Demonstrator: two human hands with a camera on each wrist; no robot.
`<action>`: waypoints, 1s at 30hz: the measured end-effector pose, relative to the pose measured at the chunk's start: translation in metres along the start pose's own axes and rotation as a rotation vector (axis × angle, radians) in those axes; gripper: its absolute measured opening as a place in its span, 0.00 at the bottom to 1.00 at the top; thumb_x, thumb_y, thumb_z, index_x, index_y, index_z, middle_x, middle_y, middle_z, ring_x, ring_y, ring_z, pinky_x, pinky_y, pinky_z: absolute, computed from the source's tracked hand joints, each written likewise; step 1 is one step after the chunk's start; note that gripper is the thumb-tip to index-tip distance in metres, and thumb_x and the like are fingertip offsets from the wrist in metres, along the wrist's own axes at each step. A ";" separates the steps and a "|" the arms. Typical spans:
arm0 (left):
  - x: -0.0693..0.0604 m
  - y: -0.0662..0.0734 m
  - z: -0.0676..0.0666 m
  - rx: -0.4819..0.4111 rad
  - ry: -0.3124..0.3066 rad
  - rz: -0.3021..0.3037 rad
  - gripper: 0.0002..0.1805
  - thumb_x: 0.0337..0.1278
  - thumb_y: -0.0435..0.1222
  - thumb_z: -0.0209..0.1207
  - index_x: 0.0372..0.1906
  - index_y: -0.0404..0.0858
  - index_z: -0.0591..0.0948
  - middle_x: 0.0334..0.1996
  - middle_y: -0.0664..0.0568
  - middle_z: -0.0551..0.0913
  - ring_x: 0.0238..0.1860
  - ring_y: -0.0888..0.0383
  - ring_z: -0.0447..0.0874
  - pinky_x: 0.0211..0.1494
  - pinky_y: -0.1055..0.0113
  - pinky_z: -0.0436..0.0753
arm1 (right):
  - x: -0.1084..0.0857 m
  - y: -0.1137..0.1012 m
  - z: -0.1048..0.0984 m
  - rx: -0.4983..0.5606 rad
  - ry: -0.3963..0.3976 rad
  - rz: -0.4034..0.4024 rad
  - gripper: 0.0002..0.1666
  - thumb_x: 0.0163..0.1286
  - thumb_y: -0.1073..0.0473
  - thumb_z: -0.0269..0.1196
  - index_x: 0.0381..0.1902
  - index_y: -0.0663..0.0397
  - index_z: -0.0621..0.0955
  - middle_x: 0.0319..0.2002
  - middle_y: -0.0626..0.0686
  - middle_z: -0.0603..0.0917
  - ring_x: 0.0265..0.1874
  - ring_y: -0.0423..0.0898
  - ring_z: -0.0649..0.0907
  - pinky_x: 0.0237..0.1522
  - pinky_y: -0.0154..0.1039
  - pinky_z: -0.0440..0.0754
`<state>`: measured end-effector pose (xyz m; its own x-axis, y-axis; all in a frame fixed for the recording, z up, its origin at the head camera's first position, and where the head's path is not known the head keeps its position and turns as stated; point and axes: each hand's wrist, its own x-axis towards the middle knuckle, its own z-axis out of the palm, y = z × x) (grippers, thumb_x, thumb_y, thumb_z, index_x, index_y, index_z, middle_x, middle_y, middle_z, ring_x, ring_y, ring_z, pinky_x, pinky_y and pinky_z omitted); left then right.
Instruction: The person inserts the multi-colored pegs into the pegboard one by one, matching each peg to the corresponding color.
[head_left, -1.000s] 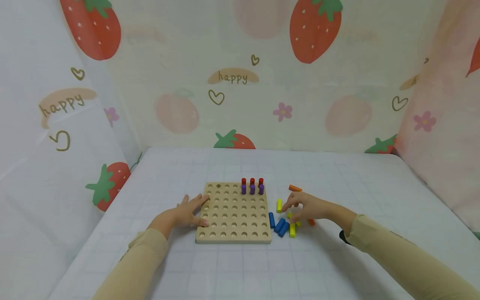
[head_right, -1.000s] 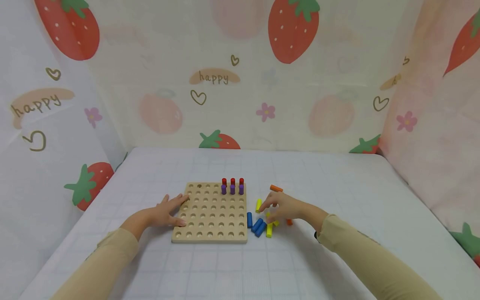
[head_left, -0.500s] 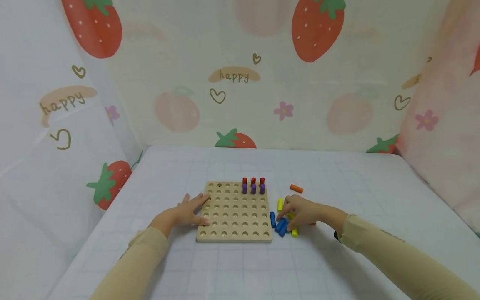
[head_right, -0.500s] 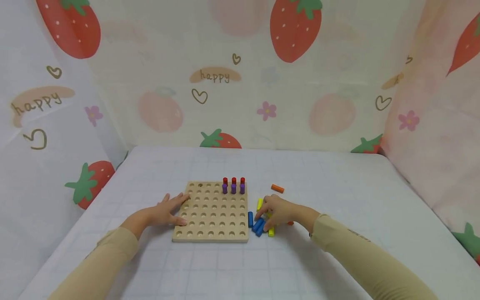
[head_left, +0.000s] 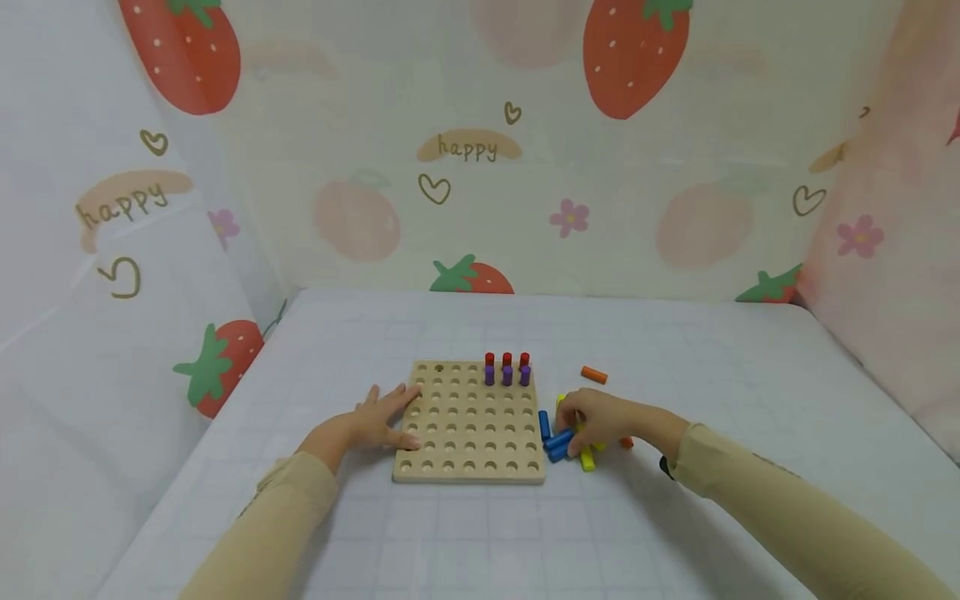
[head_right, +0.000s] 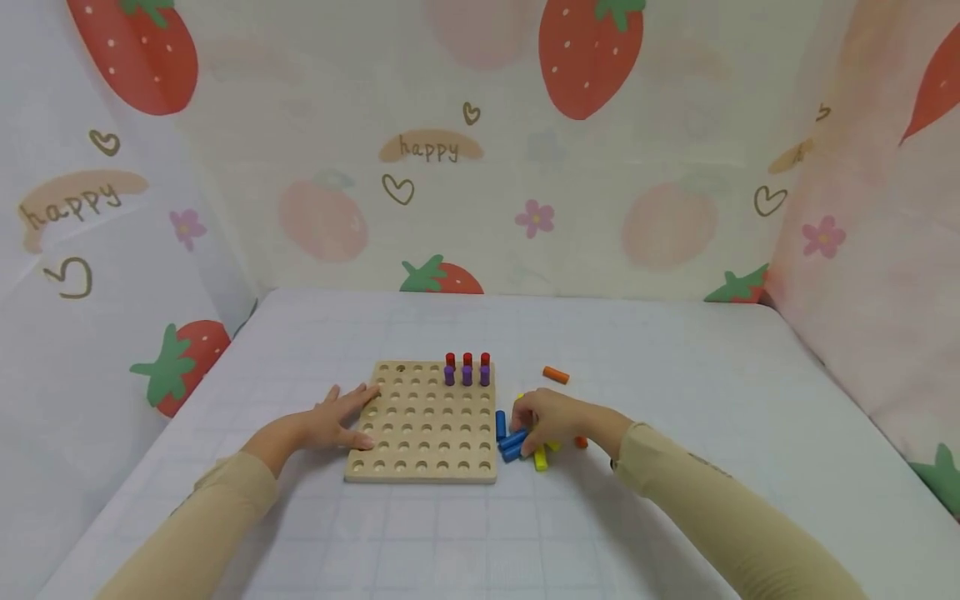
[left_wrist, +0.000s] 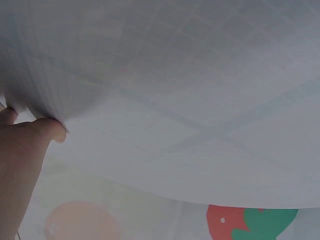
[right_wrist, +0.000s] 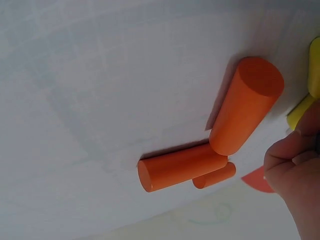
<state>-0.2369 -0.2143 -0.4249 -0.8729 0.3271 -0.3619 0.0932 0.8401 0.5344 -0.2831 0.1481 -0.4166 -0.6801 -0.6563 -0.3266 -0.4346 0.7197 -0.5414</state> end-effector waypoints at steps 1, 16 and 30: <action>0.000 0.000 0.000 -0.002 0.000 -0.004 0.52 0.56 0.50 0.65 0.77 0.36 0.49 0.75 0.33 0.42 0.72 0.28 0.26 0.69 0.31 0.37 | 0.001 0.000 0.000 -0.002 -0.007 0.008 0.13 0.58 0.60 0.73 0.39 0.50 0.81 0.34 0.46 0.75 0.37 0.44 0.72 0.43 0.39 0.73; 0.000 -0.001 0.001 -0.009 0.002 -0.008 0.52 0.56 0.51 0.65 0.77 0.36 0.49 0.75 0.33 0.42 0.72 0.29 0.26 0.69 0.32 0.37 | 0.005 -0.005 0.000 -0.089 -0.021 0.062 0.15 0.56 0.58 0.74 0.37 0.49 0.79 0.31 0.48 0.74 0.36 0.45 0.72 0.40 0.38 0.72; 0.000 0.000 0.001 -0.003 0.001 0.001 0.53 0.56 0.51 0.65 0.77 0.35 0.49 0.75 0.32 0.42 0.72 0.28 0.26 0.69 0.31 0.38 | 0.001 0.003 -0.012 0.034 0.068 -0.032 0.07 0.63 0.58 0.69 0.34 0.51 0.80 0.28 0.47 0.75 0.33 0.44 0.73 0.37 0.38 0.72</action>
<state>-0.2367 -0.2137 -0.4260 -0.8732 0.3276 -0.3609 0.0926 0.8385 0.5370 -0.2917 0.1524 -0.4094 -0.7050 -0.6613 -0.2563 -0.4370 0.6897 -0.5774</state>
